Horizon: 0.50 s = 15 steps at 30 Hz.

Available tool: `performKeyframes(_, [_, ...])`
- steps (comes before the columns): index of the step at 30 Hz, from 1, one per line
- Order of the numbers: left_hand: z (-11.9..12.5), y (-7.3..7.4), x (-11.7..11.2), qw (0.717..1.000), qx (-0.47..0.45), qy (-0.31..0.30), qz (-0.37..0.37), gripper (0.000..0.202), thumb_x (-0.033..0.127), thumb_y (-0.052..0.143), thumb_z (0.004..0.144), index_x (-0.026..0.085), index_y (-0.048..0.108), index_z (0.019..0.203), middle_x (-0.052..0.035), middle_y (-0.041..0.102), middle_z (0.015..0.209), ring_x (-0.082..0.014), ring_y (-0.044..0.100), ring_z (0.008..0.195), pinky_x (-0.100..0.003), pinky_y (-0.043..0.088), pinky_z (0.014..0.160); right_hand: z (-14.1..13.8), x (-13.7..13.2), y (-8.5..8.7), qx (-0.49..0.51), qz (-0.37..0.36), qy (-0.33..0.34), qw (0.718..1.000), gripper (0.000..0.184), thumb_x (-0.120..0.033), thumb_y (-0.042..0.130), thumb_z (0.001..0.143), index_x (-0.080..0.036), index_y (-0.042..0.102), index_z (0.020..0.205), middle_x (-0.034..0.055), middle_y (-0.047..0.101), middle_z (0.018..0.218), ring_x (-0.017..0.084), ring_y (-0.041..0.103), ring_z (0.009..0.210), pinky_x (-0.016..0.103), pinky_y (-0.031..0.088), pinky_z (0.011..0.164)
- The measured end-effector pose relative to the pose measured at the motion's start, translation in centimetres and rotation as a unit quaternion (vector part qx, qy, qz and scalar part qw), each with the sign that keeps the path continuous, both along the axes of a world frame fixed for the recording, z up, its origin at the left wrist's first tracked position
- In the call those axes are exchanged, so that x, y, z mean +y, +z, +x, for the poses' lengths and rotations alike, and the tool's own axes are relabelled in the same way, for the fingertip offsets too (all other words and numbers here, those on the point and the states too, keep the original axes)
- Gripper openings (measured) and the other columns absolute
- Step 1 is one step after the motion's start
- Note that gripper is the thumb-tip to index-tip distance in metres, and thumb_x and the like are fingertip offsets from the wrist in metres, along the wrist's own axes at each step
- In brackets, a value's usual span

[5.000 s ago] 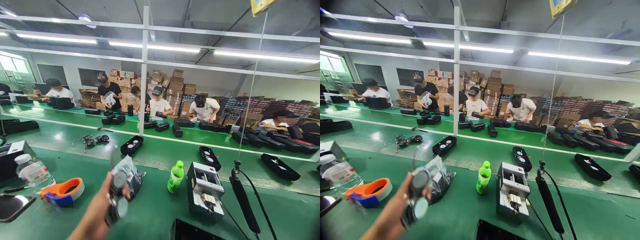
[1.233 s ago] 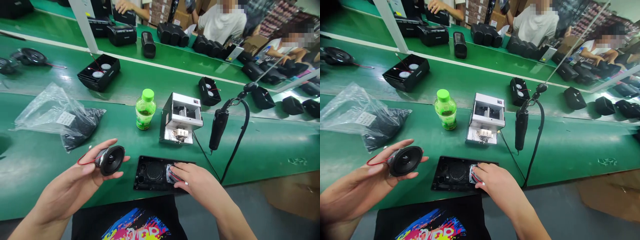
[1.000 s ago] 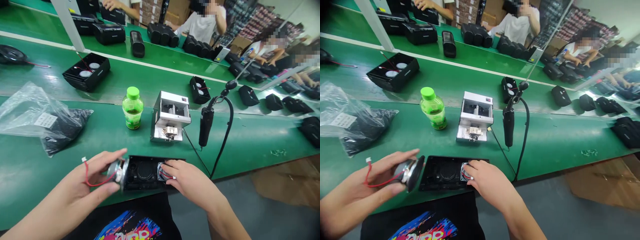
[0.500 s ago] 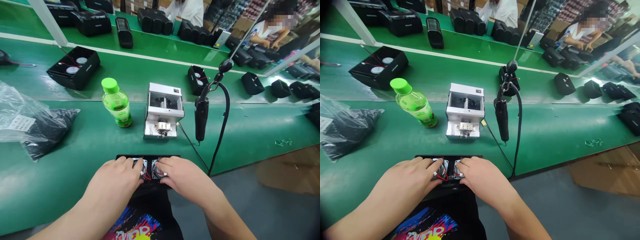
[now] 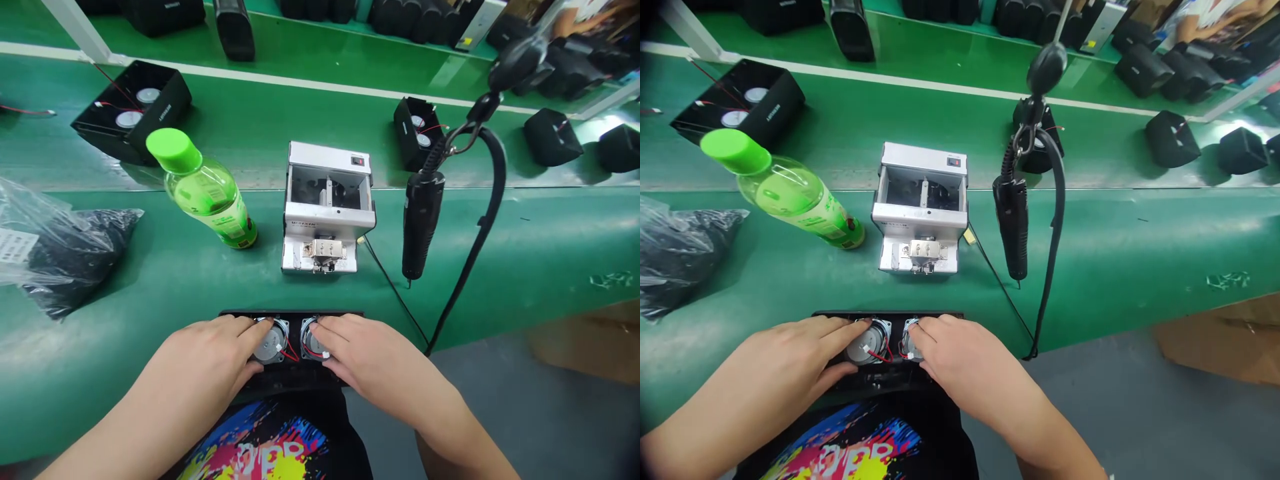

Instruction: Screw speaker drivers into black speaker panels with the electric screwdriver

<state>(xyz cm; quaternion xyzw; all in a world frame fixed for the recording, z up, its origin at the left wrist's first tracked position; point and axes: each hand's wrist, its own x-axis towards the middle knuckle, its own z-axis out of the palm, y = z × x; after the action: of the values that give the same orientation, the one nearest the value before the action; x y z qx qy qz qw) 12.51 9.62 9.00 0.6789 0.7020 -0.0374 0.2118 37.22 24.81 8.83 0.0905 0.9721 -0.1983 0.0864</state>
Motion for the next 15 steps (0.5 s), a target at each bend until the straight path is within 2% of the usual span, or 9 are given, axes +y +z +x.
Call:
performKeyframes(3, [-0.2,-0.2,-0.1,1.0,-0.002,-0.007,0.022,0.047,0.024,0.09,0.088,0.024,0.084,0.135,-0.01,0.088,0.119,-0.0368,0.086,0.098,-0.055,0.074,0.086,0.1,0.2,0.0,0.016,-0.001,0.005,1.0,0.044,-0.025,0.072,0.108,-0.015,0.06,0.149,0.0111,0.078,0.139,0.032,0.078,0.121,0.05,0.071,0.101])
performKeyframes(7, [-0.3,-0.5,-0.4,0.997,-0.003,-0.028,0.068,0.048,0.025,0.09,0.086,0.022,0.084,0.133,-0.0101,0.088,0.115,-0.0363,0.086,0.094,-0.053,0.075,0.08,0.1,0.2,0.1,0.019,0.0,0.006,1.0,0.043,-0.025,0.072,0.108,-0.016,0.061,0.149,0.0093,0.079,0.14,0.031,0.078,0.122,0.05,0.071,0.101])
performKeyframes(15, [-0.3,-1.1,-1.1,0.99,0.008,-0.052,0.129,0.047,0.022,0.088,0.086,0.021,0.084,0.132,-0.0108,0.088,0.114,-0.0346,0.085,0.089,-0.049,0.074,0.074,-0.2,0.3,0.3,0.008,0.007,0.008,1.0,0.047,-0.026,0.076,0.105,-0.015,0.062,0.148,0.0102,0.08,0.138,0.031,0.08,0.117,0.052,0.072,0.097])
